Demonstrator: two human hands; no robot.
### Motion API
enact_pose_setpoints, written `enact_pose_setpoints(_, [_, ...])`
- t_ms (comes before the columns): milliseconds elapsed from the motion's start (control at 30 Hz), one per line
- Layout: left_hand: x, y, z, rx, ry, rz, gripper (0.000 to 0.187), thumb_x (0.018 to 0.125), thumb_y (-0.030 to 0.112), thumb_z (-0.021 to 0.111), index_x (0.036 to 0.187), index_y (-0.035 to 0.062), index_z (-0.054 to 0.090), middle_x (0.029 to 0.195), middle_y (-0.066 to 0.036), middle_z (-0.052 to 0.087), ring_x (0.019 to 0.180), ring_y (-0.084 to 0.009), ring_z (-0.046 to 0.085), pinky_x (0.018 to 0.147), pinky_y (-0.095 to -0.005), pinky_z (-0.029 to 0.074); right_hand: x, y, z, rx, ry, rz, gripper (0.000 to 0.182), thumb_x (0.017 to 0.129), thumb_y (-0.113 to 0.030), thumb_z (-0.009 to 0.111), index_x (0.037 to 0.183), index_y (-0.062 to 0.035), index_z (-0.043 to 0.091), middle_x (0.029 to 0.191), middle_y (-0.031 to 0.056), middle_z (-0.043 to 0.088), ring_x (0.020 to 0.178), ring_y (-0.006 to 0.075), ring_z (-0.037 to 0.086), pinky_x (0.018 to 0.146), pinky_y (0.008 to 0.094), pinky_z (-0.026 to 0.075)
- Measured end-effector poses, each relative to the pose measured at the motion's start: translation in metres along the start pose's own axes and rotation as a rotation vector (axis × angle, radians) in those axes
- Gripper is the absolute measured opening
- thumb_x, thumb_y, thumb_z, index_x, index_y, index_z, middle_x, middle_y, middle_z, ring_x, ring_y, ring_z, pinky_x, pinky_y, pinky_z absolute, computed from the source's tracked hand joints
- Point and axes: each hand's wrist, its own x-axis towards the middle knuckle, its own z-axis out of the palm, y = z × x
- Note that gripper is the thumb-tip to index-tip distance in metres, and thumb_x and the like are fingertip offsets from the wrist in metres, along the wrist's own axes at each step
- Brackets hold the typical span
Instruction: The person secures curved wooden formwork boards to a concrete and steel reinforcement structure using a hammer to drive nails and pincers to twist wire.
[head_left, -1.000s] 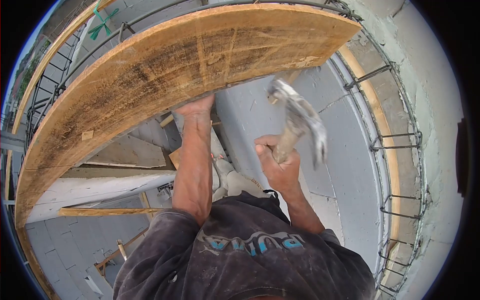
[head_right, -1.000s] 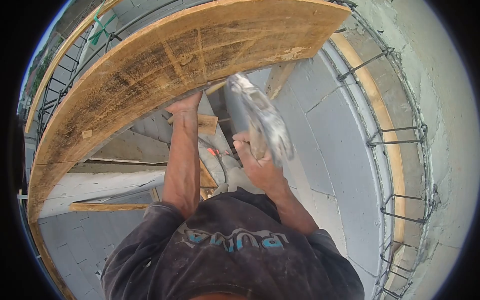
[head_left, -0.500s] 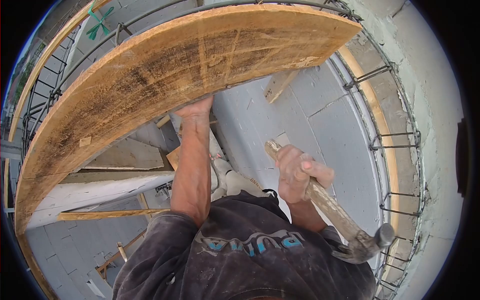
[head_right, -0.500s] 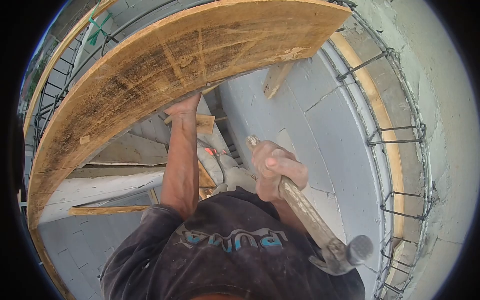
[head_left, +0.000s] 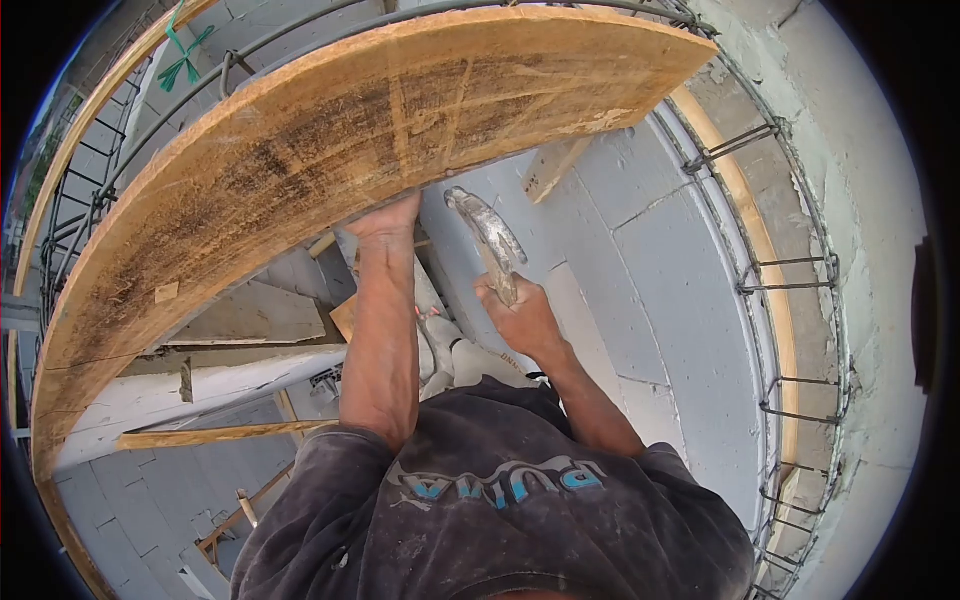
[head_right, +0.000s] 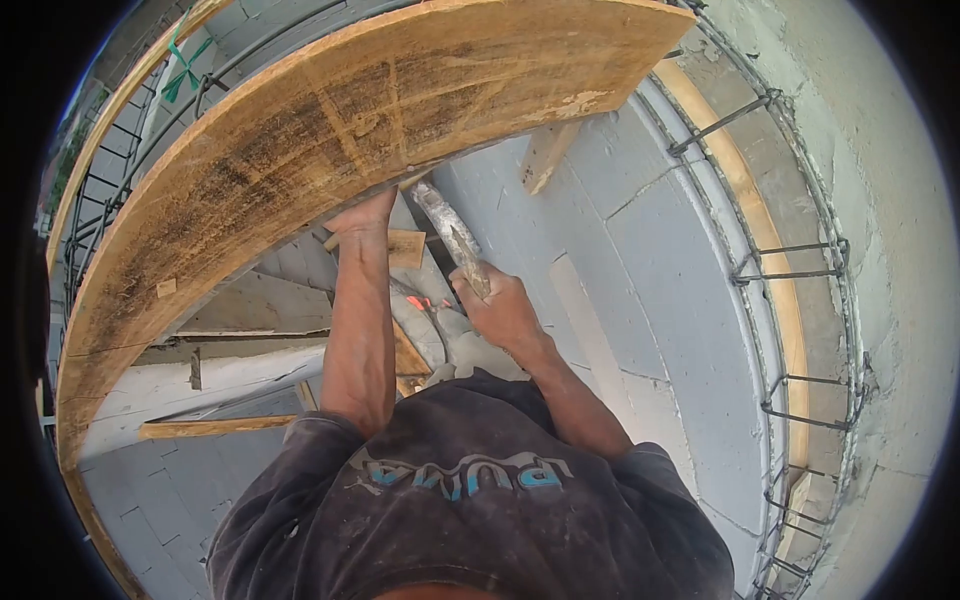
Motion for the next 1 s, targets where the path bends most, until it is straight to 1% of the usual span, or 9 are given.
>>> enact_pose_setpoints(100, [0.016,0.007,-0.025,-0.221,-0.016,-0.182,0.074,0.093,0.063,0.038,0.145,0.0102,0.042,0.148,-0.018,0.043,0.136,-0.0400,0.039,0.114,-0.0579,0.031,-0.005,0.006,-0.001,0.127,-0.068,0.233,0.018,0.094,-0.015,0.064,0.102,-0.0006,0.069,0.075,0.0038,0.064,0.074,0.0114,0.059,0.069,0.0293,0.049])
enact_pose_setpoints(133, [0.009,0.005,-0.019,-0.240,0.094,-0.055,0.067,0.097,0.058,0.035,0.143,0.0094,0.043,0.144,-0.016,0.046,0.128,-0.0379,0.045,0.111,-0.0538,0.035,-0.009,0.020,0.001,0.176,-0.024,0.199,0.017,0.094,-0.016,0.065,0.100,-0.0001,0.068,0.072,0.0027,0.062,0.066,0.0089,0.056,0.062,0.0271,0.046])
enact_pose_setpoints(167, [0.017,0.011,-0.050,-0.445,-0.175,-0.131,0.063,0.098,0.057,0.035,0.138,0.0101,0.047,0.140,-0.013,0.049,0.123,-0.0328,0.048,0.108,-0.0507,0.037,-0.011,0.023,0.002,0.288,-0.023,0.172,0.017,0.095,-0.016,0.064,0.099,0.0008,0.066,0.067,0.0020,0.058,0.054,0.0066,0.050,0.051,0.0247,0.042])
enact_pose_setpoints(200, [0.008,0.007,-0.022,-0.165,0.095,0.083,0.064,0.096,0.061,0.040,0.136,0.0112,0.048,0.139,-0.010,0.051,0.122,-0.0286,0.048,0.108,-0.0477,0.036,-0.013,0.023,0.003,0.363,-0.033,0.183,0.017,0.097,-0.015,0.063,0.100,0.0017,0.062,0.062,0.0005,0.053,0.045,0.0044,0.043,0.043,0.0226,0.036])
enact_pose_setpoints(400, [-0.042,0.091,-0.050,-0.035,0.026,0.210,0.104,0.088,0.081,0.033,0.158,0.0076,0.011,0.164,-0.015,0.011,0.151,-0.0352,0.011,0.119,-0.0592,0.012,-0.012,0.058,0.007,0.320,-0.125,0.144,0.017,0.094,-0.012,0.064,0.102,0.0031,0.061,0.062,-0.0002,0.051,0.048,0.0058,0.045,0.045,0.0221,0.035])
enact_pose_setpoints(533, [-0.076,0.175,-0.054,0.024,0.109,0.529,0.129,0.073,0.094,0.040,0.157,0.0017,0.006,0.163,-0.020,0.013,0.150,-0.0380,0.011,0.120,-0.0587,0.010,-0.003,0.073,0.013,0.201,-0.277,0.130,0.025,0.094,-0.018,0.068,0.104,0.0026,0.059,0.063,0.0004,0.051,0.044,0.0068,0.044,0.040,0.0239,0.037])
enact_pose_setpoints(633, [-0.078,0.217,-0.036,0.144,-0.093,0.644,0.137,0.062,0.094,0.054,0.157,0.0040,0.012,0.161,-0.019,0.019,0.148,-0.0377,0.017,0.119,-0.0594,0.014,0.007,0.054,0.022,0.100,-0.386,0.120,0.019,0.093,-0.016,0.067,0.101,0.0012,0.064,0.064,-0.0009,0.053,0.048,0.0070,0.047,0.045,0.0244,0.038])
enact_pose_setpoints(833, [-0.071,0.237,-0.003,0.216,-0.048,0.843,0.123,0.059,0.080,0.075,0.150,0.0104,0.030,0.150,-0.016,0.037,0.139,-0.0357,0.036,0.112,-0.0576,0.035,0.019,0.023,0.045,-0.097,-0.525,0.059,0.020,0.092,-0.020,0.070,0.099,-0.0008,0.071,0.068,-0.0015,0.058,0.060,0.0068,0.047,0.057,0.0270,0.041])
enact_pose_setpoints(1000, [-0.074,0.237,0.000,0.200,-0.074,0.838,0.119,0.060,0.072,0.081,0.149,0.0104,0.032,0.147,-0.015,0.041,0.136,-0.0338,0.040,0.112,-0.0549,0.038,0.014,0.004,0.049,-0.200,-0.596,-0.051,0.020,0.091,-0.021,0.070,0.096,-0.0018,0.072,0.066,0.0008,0.060,0.061,0.0083,0.052,0.058,0.0293,0.045])
